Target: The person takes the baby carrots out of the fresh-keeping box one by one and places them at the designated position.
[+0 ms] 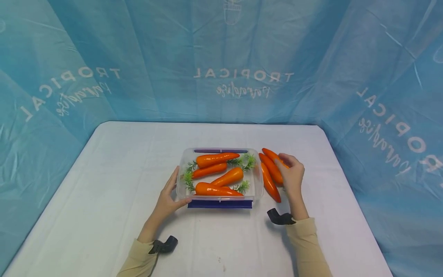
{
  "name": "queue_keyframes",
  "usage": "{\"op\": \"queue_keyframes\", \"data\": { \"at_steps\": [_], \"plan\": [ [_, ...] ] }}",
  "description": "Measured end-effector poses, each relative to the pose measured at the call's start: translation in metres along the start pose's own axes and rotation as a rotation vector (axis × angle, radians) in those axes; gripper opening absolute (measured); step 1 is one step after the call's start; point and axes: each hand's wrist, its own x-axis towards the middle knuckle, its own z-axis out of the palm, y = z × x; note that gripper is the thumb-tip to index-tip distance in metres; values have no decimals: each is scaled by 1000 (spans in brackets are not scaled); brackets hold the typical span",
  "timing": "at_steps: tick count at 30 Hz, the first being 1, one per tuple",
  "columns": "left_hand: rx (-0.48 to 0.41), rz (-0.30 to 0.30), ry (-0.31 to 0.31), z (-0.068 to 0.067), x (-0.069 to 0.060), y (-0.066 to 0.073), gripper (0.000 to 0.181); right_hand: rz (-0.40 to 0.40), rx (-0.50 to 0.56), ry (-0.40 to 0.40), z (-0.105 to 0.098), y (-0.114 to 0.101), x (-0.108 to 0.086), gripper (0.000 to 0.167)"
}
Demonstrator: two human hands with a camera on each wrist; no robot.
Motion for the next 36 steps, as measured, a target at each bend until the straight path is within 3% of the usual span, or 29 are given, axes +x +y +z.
{"op": "queue_keyframes", "data": {
  "at_steps": [7,13,14,21,26,36],
  "plan": [
    [2,-14,-7,0,0,0,108,-48,77,-121,18,-13,-9,29],
    [6,-36,-23,-8,-3,35,103,-60,75,-232,25,-51,-29,28],
    [5,-31,-22,-8,-3,36,103,-62,70,-248,26,-56,-31,28],
    [17,-30,-7,0,1,2,107,-117,135,-300,44,-40,-27,28],
    [11,-17,-4,0,0,0,108,-130,105,-341,57,-28,-26,29],
    [8,-20,-6,0,0,0,108,-152,87,-463,71,-27,-34,32]
  ]
}}
